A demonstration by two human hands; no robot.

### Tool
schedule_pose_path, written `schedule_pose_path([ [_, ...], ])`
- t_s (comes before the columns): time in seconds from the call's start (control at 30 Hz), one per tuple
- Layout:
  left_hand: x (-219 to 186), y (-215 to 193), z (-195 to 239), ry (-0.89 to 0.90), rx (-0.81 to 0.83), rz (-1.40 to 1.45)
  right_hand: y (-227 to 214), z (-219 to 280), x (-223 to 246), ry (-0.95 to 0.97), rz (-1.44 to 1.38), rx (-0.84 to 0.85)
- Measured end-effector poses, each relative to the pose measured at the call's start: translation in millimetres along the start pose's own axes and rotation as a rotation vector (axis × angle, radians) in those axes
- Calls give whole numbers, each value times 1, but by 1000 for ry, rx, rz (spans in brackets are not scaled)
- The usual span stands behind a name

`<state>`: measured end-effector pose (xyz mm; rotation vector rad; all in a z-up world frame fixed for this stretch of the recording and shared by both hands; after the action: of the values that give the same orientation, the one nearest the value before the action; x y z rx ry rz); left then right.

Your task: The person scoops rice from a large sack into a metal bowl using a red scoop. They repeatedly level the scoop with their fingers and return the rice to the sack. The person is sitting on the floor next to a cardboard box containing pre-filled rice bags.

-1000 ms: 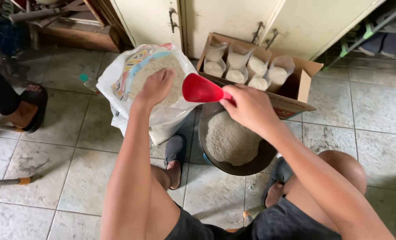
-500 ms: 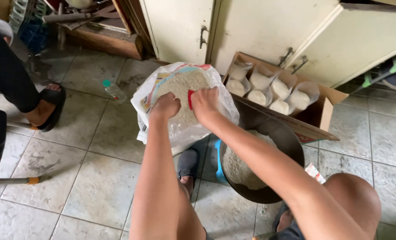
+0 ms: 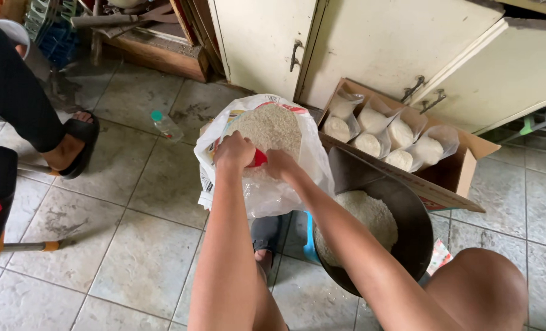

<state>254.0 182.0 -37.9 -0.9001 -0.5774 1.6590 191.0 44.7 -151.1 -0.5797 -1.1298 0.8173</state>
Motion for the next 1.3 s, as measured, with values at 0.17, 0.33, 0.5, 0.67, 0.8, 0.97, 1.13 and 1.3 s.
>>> schedule_pose_path([
  [0.17,-5,-8,17,-7,-28,15,-21,35,22,23,-75,-30],
  [0.33,-8,-23,35,7,-68,77,-37,53,25,63,-214,-190],
  [0.5,-3,-23,34,140,-83,215,-60,84,44,-19,-212,-270],
  [0.67,-2,-26,41,208,-79,242,-74,86,37,-27,-199,-325],
  [0.8,1,-12,24,209,-132,238,-93,99,54,-29,-115,-343],
  [0.97,-4,-1,15,206,-174,327,-101,104,50,-42,-73,-323],
  [1.13,-5,-5,20,246,-144,421,-104,124,57,-54,-92,-302],
  [1.3,-6,-7,24,282,-53,522,-107,139,57,-88,-124,-312],
])
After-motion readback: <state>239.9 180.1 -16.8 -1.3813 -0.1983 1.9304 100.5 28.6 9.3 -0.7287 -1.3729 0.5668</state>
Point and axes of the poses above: each hand's wrist, its own z-axis away from the middle knuckle, its own y-axis out of the palm, x = y × z, the point moved 1 cm from there along -z, towards the middle knuckle, and after that the axes turned 12 degrees about -y, right-handed, at the moved point
